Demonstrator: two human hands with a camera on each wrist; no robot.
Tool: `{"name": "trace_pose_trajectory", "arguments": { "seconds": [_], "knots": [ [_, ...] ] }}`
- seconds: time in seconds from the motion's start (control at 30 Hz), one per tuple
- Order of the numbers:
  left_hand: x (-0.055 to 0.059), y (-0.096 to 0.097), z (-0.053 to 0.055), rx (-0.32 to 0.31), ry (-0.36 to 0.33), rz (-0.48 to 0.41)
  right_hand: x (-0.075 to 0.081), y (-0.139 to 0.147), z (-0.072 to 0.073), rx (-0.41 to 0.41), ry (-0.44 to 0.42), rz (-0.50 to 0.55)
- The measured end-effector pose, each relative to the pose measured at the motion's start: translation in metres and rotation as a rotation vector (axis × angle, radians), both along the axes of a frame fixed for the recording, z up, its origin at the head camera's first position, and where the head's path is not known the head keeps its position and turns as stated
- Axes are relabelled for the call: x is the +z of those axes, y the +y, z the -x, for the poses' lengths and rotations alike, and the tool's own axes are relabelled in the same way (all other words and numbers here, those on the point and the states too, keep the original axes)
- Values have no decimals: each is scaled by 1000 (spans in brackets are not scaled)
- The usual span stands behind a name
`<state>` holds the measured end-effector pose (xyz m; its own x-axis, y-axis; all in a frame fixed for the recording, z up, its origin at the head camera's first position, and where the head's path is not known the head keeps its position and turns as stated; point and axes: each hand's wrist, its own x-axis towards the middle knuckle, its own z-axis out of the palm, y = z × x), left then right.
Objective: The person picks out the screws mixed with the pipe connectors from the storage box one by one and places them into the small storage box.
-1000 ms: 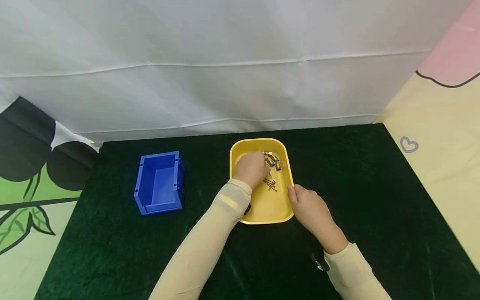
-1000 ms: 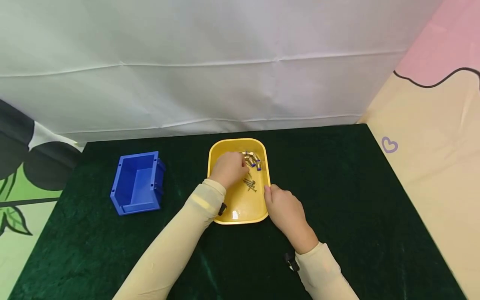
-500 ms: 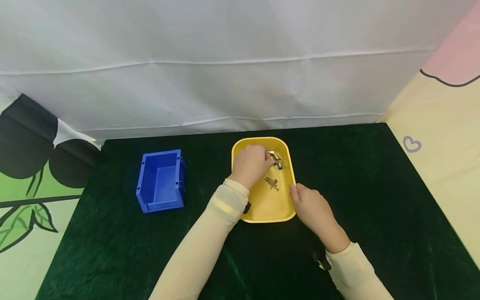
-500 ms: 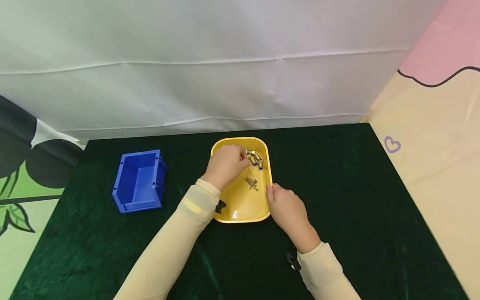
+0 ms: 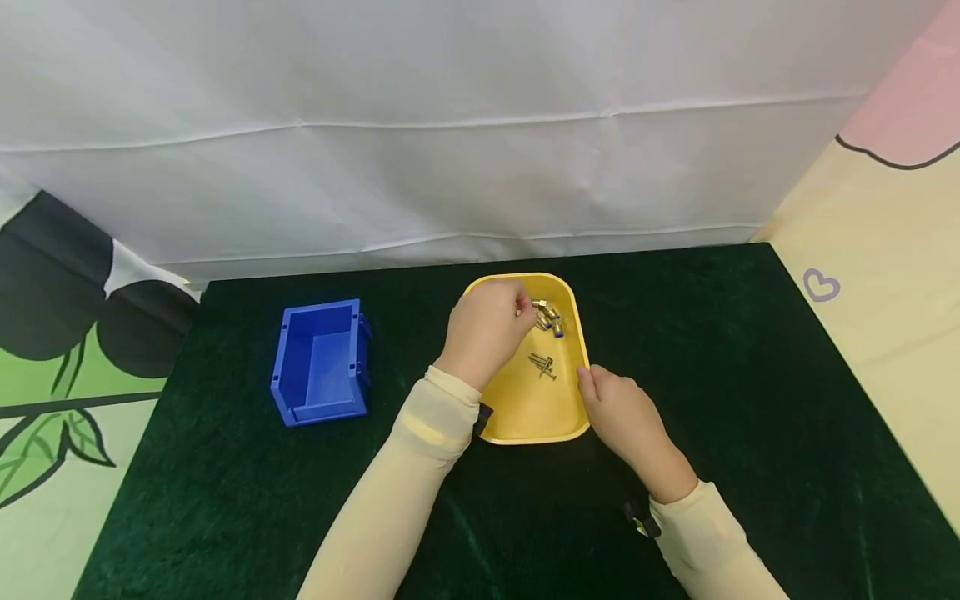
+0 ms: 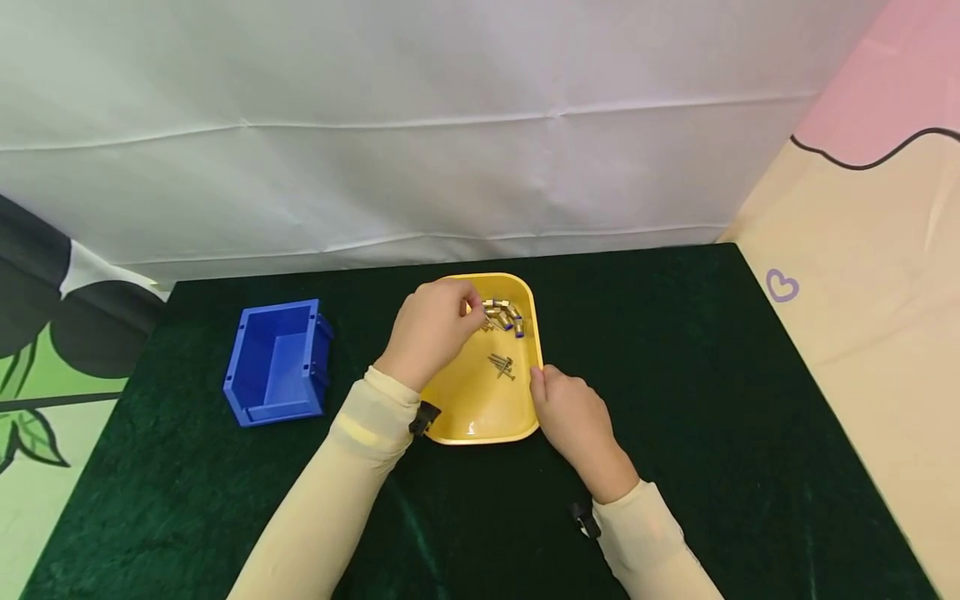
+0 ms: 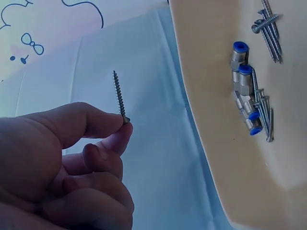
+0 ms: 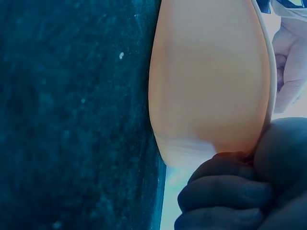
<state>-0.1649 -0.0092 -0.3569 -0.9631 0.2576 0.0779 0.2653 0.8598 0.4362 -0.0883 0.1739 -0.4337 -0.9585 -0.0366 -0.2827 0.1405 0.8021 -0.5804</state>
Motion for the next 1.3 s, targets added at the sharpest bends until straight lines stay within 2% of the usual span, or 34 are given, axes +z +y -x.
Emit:
{"name": "trace_pose_trajectory", "arguments": {
  "seconds": [0.2,0.43,0.83,1.1,1.3],
  "knots": [
    [-2,-8,-1,15,-7,-35,0,-1,1,-13,-14,-2],
    [-6,-21,0,57,-47,-52,-1,-4,2,-10,-21,11],
    [0,-63,2,154,-15,-104,0,-4,3,-3,-20,16],
    [3,-90,-5,200,-4,-150,-1,-3,3,2,-10,19],
    [-3,-101,-8,206,-10,-195,-2,-3,3,-2,-6,28]
  ]
}}
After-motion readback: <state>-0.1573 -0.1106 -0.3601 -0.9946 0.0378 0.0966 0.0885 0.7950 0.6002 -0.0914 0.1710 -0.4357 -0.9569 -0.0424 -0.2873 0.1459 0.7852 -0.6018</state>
